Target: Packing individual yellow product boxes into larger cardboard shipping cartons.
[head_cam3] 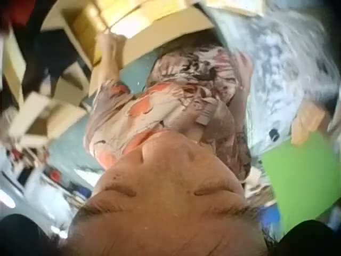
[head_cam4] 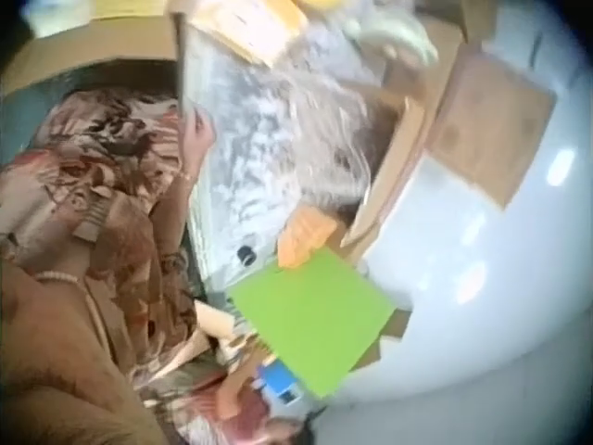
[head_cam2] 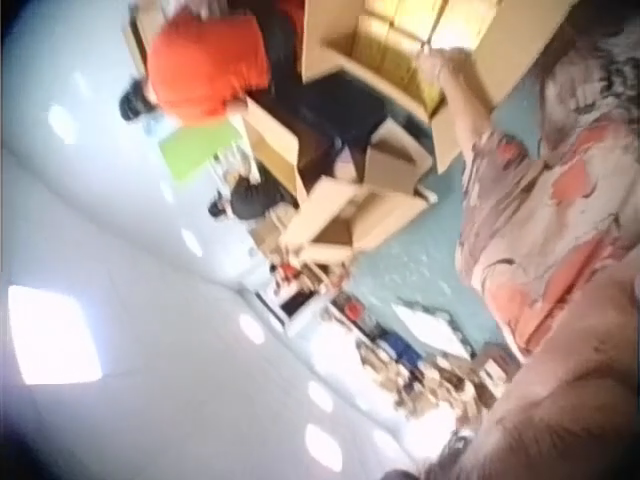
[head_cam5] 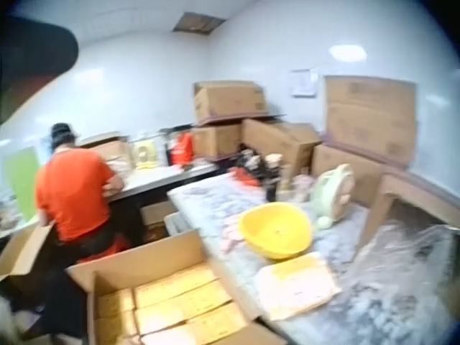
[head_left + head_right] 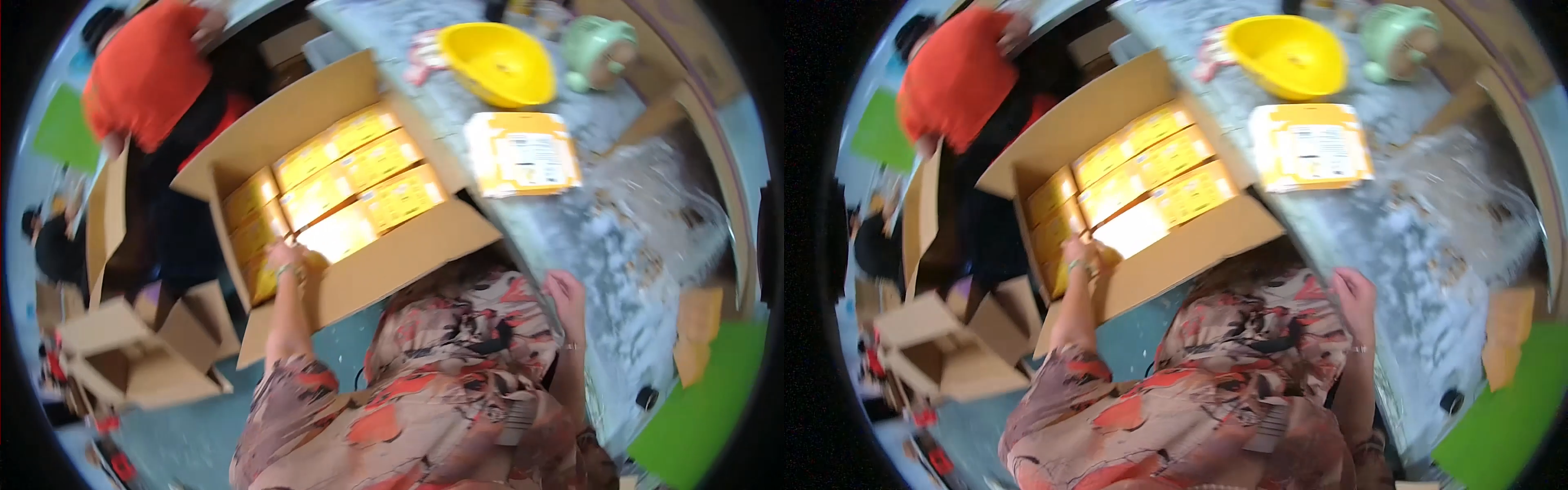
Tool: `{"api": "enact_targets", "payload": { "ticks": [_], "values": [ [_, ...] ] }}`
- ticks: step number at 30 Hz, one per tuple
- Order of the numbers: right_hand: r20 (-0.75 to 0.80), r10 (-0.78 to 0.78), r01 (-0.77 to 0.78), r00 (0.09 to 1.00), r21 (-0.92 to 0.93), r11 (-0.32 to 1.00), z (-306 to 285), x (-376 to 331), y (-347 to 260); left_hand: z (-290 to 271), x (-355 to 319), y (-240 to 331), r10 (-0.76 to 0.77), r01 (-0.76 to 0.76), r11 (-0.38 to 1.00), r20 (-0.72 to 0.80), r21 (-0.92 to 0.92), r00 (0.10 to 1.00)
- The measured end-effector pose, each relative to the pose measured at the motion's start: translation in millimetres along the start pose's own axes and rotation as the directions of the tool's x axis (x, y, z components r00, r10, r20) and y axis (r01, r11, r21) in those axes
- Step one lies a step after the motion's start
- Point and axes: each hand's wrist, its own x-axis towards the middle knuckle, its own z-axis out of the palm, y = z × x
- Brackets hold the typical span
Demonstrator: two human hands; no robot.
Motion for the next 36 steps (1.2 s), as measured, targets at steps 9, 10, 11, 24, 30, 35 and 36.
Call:
{"api": "enact_targets", "payload": {
  "ticks": [9,10,11,24,30,35,36],
  "values": [
    [-0.068,-0.511,0.442,0.857,-0.413,0.797,-20,156,-86,-77,-109,248,0.722,-0.972,0.005,-0.671,-0.234,0.165],
    [-0.062,-0.478,0.399,0.876,-0.466,0.79,-23,176,-77,-68,-133,273,0.825,-0.985,0.005,-0.556,-0.173,0.101],
    [-0.057,-0.441,0.354,0.896,-0.511,0.783,-25,190,-71,-69,-160,288,0.94,-0.991,0.046,-0.332,-0.122,0.084],
    [-0.028,-0.321,0.186,0.947,-0.767,0.614,-15,185,-125,-17,-182,296,0.966,-0.999,0.016,-0.256,-0.047,0.027],
    [-0.102,-0.435,0.293,0.895,-0.601,0.743,-25,138,-138,-22,-194,291,0.84,-0.938,-0.22,-0.541,-0.269,-0.042],
    [-0.169,-0.24,0.288,0.956,0.381,0.879,-37,69,-109,-56,-229,261,0.856,-0.78,-0.402,-0.499,-0.48,-0.133],
    [-0.088,-0.181,0.201,0.98,0.384,0.901,-44,53,-93,-67,-238,252,0.858,-0.798,-0.384,-0.498,-0.465,-0.123]
  ]
}}
